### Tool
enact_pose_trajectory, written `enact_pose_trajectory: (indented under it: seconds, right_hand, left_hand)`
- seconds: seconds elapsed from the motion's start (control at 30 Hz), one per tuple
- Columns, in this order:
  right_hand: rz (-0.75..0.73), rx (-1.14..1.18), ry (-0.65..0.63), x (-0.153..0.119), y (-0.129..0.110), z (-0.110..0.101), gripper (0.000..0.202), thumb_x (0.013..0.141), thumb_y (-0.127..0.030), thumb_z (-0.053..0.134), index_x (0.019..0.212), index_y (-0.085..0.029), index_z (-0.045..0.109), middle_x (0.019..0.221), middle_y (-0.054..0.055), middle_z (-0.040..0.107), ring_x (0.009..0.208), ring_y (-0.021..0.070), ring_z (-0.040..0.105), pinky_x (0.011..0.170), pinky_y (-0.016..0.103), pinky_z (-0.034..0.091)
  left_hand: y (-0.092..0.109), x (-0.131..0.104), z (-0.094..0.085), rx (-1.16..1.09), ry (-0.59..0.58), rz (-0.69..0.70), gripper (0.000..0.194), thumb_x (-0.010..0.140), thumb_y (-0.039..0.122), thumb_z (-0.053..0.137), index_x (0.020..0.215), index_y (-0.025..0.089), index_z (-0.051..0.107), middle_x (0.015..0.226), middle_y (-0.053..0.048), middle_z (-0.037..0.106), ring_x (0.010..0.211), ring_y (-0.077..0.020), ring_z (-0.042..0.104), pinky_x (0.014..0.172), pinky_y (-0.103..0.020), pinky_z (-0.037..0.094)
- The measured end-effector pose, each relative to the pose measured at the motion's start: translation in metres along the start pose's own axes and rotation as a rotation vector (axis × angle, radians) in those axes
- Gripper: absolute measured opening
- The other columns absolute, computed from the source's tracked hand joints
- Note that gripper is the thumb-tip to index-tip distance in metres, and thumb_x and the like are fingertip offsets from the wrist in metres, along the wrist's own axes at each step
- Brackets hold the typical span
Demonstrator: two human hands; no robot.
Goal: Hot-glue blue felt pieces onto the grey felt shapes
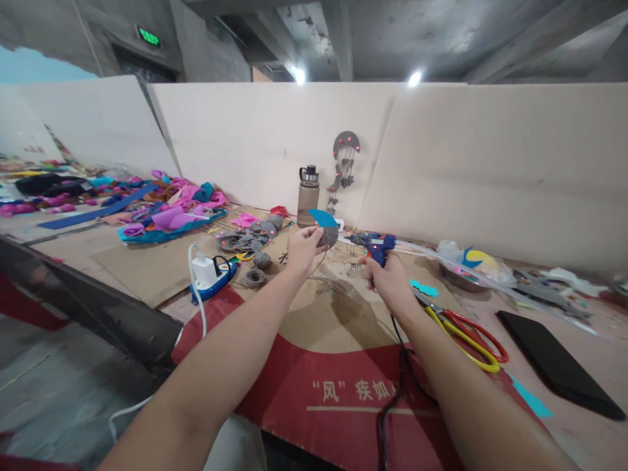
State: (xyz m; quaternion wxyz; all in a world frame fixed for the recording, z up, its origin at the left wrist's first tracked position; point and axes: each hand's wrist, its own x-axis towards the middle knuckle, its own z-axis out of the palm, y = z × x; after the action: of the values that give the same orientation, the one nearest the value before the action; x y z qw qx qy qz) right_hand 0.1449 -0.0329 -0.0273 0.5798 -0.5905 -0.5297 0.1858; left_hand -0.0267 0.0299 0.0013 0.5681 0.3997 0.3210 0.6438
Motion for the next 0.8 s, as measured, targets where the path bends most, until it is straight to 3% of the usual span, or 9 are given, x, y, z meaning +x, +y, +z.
enact_pose_trajectory:
  seconds: [0.1,0.17,0.27,0.37,0.43,0.53,0.63,0.7,0.8]
  right_hand:
    - [0.288,-0.006,-0.117,0.007,0.012,-0.001,0.017,0.079,-0.035,0.059,0.09,-0.024,0.054,0.077,0.006,0.068,0.054,0.0204,0.061,0.048,0.035,0.051]
    - [0.338,-0.076,-0.15,0.01,0.017,-0.004,0.012,0.078,-0.033,0.06,0.082,-0.023,0.054,0.067,0.004,0.064,0.054,0.0216,0.062,0.05,0.036,0.05]
    - [0.281,-0.189,-0.092,0.01,0.015,-0.009,0.015,0.071,-0.031,0.066,0.07,-0.024,0.054,0.061,0.004,0.059,0.066,0.0249,0.063,0.063,0.038,0.051]
    - [0.047,-0.263,0.07,0.004,0.005,-0.004,0.019,0.069,-0.034,0.068,0.075,-0.023,0.053,0.079,0.007,0.064,0.087,0.0262,0.063,0.082,0.041,0.049]
    - [-0.024,-0.12,0.043,-0.004,-0.006,0.007,0.025,0.072,-0.041,0.065,0.084,-0.022,0.054,0.09,0.008,0.065,0.089,0.0237,0.062,0.086,0.041,0.049]
    - [0.096,0.381,-0.068,-0.017,-0.024,0.023,0.041,0.064,-0.041,0.074,0.092,-0.024,0.048,0.094,0.003,0.067,0.088,0.0192,0.063,0.083,0.037,0.051]
    - [0.252,0.736,-0.15,-0.024,-0.037,0.027,0.054,0.051,-0.032,0.083,0.088,-0.025,0.044,0.078,-0.004,0.064,0.072,0.0141,0.062,0.076,0.033,0.053]
    - [0.325,0.792,-0.186,-0.025,-0.042,0.023,0.054,0.049,-0.031,0.086,0.084,-0.024,0.045,0.067,-0.009,0.056,0.055,0.0088,0.05,0.063,0.029,0.051]
    - [0.306,0.715,-0.181,-0.022,-0.044,0.015,0.046,0.055,-0.037,0.083,0.079,-0.024,0.047,0.059,-0.011,0.043,0.046,0.0048,0.031,0.044,0.021,0.035]
  left_hand:
    - [-0.001,-0.001,0.001,0.034,-0.009,0.031,0.011,0.078,0.023,0.071,0.08,0.013,0.068,0.079,-0.003,0.069,0.07,-0.0112,0.064,0.075,-0.032,0.06]
    - [-0.003,-0.001,0.001,0.089,-0.011,0.077,0.013,0.077,0.025,0.072,0.08,0.013,0.07,0.08,-0.004,0.069,0.072,-0.0124,0.065,0.072,-0.03,0.059]
    - [-0.008,0.0,0.003,0.188,-0.029,0.155,0.014,0.077,0.026,0.071,0.083,0.014,0.072,0.08,-0.004,0.071,0.073,-0.0137,0.065,0.069,-0.027,0.058]
    - [-0.014,-0.004,0.005,0.292,-0.082,0.237,0.016,0.08,0.026,0.067,0.089,0.015,0.074,0.085,-0.004,0.073,0.074,-0.0144,0.066,0.07,-0.028,0.057]
    - [-0.015,-0.01,0.006,0.376,-0.138,0.312,0.017,0.082,0.027,0.065,0.092,0.016,0.075,0.089,-0.005,0.074,0.076,-0.015,0.067,0.074,-0.029,0.056]
    - [-0.013,-0.022,0.01,0.528,-0.229,0.455,0.015,0.083,0.024,0.064,0.091,0.019,0.076,0.09,-0.005,0.076,0.082,-0.0166,0.068,0.081,-0.029,0.053]
    - [-0.009,-0.033,0.014,0.58,-0.259,0.502,0.015,0.084,0.021,0.063,0.089,0.021,0.077,0.09,-0.005,0.076,0.085,-0.0172,0.069,0.086,-0.029,0.051]
    - [-0.008,-0.035,0.015,0.572,-0.257,0.486,0.015,0.084,0.021,0.064,0.09,0.022,0.077,0.09,-0.004,0.076,0.085,-0.0172,0.068,0.086,-0.029,0.051]
    - [-0.011,-0.033,0.015,0.499,-0.269,0.409,0.013,0.083,0.023,0.065,0.089,0.021,0.077,0.088,-0.004,0.075,0.081,-0.0159,0.066,0.082,-0.027,0.051]
